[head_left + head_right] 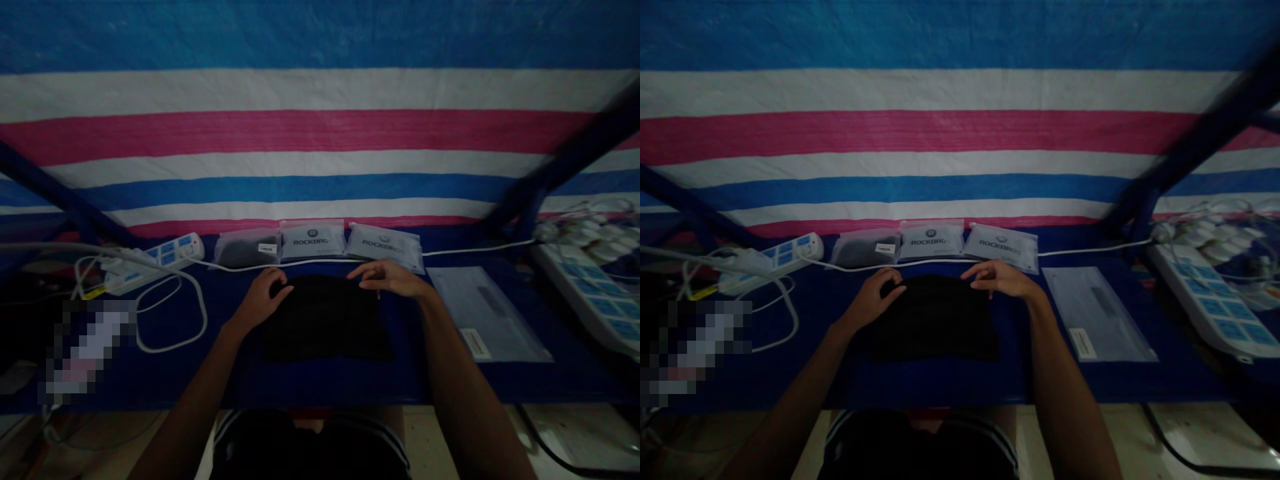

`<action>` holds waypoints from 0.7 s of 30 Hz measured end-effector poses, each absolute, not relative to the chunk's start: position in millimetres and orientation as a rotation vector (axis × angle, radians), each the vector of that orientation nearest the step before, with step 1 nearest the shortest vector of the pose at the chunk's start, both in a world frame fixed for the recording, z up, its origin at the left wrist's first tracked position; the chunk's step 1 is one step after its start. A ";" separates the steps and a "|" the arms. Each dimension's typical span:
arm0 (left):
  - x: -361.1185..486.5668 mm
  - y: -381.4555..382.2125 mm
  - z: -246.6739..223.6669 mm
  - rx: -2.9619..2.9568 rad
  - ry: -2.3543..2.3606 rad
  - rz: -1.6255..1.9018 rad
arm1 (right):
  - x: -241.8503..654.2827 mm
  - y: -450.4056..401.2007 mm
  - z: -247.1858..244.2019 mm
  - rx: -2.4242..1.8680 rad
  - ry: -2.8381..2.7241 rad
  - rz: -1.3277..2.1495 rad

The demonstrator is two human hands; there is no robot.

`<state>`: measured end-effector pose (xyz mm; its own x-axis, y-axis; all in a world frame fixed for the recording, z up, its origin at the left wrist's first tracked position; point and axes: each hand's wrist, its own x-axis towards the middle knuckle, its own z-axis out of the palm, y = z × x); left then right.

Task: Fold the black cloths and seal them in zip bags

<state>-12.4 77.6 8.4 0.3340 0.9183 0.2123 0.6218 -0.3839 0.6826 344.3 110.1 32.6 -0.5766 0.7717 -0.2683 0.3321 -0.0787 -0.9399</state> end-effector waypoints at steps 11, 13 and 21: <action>-12.4 77.0 2.4 1.884 1.457 0.995 | 344.7 114.6 21.3 -1.268 -1.836 1.501; -12.1 78.6 -0.1 1.876 1.450 1.053 | 343.8 114.5 19.5 -1.300 -1.825 1.433; -11.9 80.3 -6.1 1.867 1.394 1.118 | 339.8 114.0 10.2 -1.436 -1.897 1.216</action>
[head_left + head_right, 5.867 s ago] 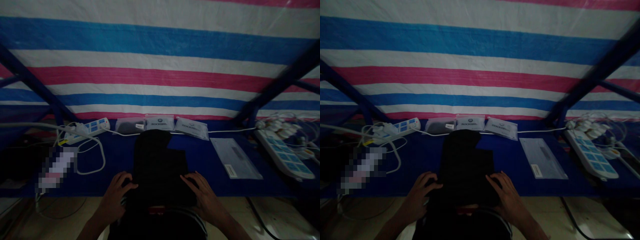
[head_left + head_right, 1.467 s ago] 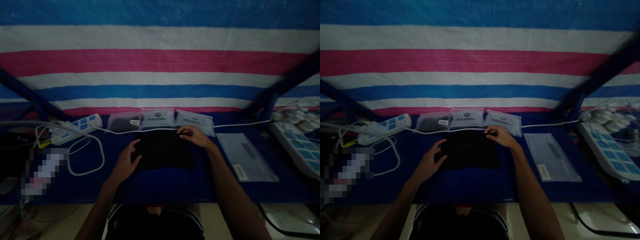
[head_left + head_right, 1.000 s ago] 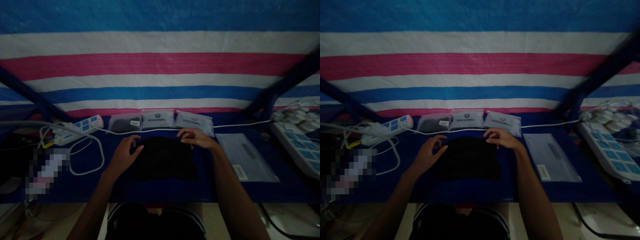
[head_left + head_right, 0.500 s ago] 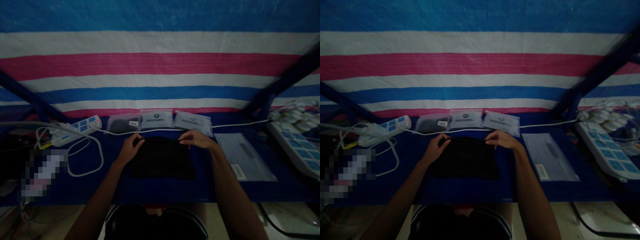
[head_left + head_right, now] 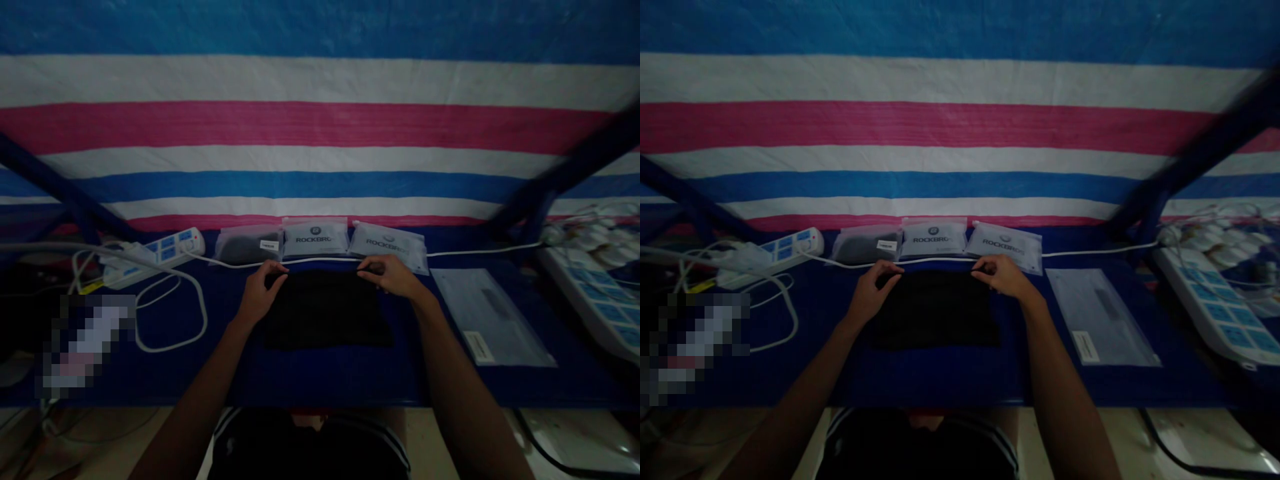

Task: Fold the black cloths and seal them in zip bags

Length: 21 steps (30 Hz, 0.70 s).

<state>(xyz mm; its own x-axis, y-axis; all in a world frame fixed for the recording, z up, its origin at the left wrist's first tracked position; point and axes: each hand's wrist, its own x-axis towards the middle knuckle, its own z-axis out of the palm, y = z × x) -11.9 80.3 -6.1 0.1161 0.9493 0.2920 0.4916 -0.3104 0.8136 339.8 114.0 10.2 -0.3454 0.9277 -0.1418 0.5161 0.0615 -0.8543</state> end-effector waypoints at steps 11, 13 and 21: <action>23.6 28.0 39.9 2.299 1.349 1.129 | 328.1 116.4 12.9 -1.306 -1.862 0.892; 41.7 9.3 37.3 2.382 1.350 0.872 | 327.7 116.7 12.8 -1.324 -1.873 0.831; 56.8 -12.7 1.5 2.545 1.600 0.431 | 327.9 117.0 7.4 -1.600 -1.985 0.495</action>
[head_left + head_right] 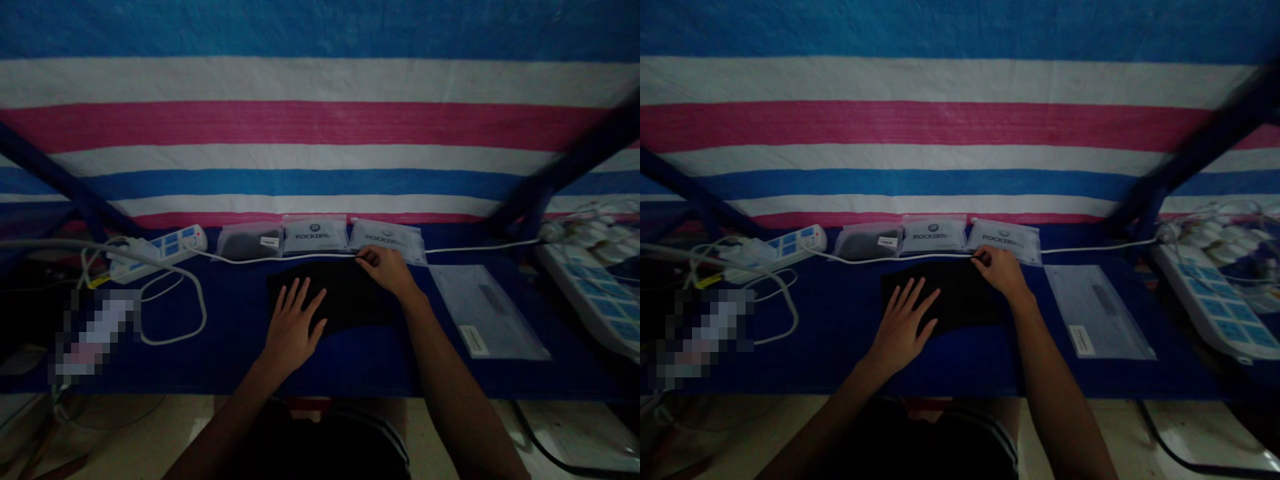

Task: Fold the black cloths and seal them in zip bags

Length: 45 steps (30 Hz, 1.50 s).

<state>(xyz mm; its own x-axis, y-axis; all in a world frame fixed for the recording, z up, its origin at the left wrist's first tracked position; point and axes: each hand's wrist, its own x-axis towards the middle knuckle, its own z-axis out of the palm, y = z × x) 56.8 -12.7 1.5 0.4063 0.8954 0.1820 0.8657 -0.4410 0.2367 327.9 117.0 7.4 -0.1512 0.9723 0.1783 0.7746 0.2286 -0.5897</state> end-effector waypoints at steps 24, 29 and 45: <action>43.7 -6.6 -2.1 2.535 1.647 0.515 | 266.7 23.6 -17.4 -1.595 -2.358 0.068; 39.7 -5.1 -2.9 2.527 1.656 0.501 | 273.0 24.8 -21.9 -1.675 -2.292 0.035; 50.0 -17.2 18.8 2.494 1.602 0.521 | 241.8 -6.1 2.6 -1.561 -2.349 0.080</action>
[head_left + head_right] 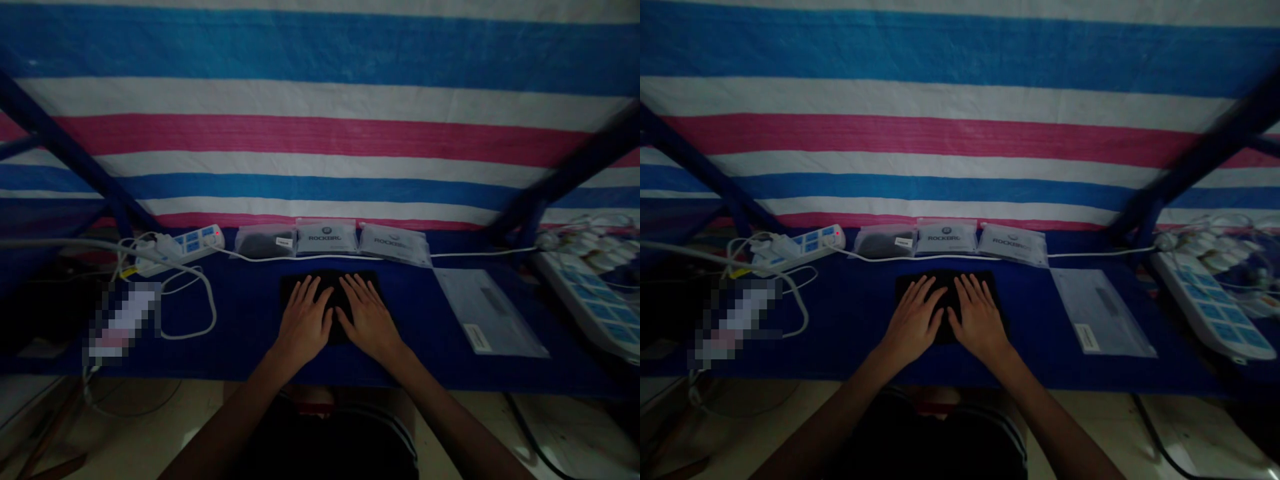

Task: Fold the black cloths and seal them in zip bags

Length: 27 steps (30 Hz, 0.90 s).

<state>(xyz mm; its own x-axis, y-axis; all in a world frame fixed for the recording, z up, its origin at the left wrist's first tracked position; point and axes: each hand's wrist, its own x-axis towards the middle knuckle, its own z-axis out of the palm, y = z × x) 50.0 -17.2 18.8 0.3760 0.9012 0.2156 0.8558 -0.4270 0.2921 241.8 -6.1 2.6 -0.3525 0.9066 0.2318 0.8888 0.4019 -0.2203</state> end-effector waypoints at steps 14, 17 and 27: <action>58.5 -17.9 0.1 2.516 1.625 0.462 | 253.6 -8.1 -12.7 -1.606 -2.355 0.088; 57.9 -17.9 -1.2 2.517 1.623 0.484 | 255.8 -7.4 -13.6 -1.609 -2.358 0.086; 57.1 -18.5 0.1 2.509 1.616 0.484 | 281.3 -4.9 -17.2 -1.700 -2.293 0.037</action>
<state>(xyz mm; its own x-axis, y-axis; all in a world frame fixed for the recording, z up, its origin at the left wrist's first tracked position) 57.1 -18.5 0.1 0.3793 0.9029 0.2021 0.8653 -0.4235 0.2682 281.3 -4.9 -17.2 -0.2643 0.9407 0.2128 0.9334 0.3050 -0.1890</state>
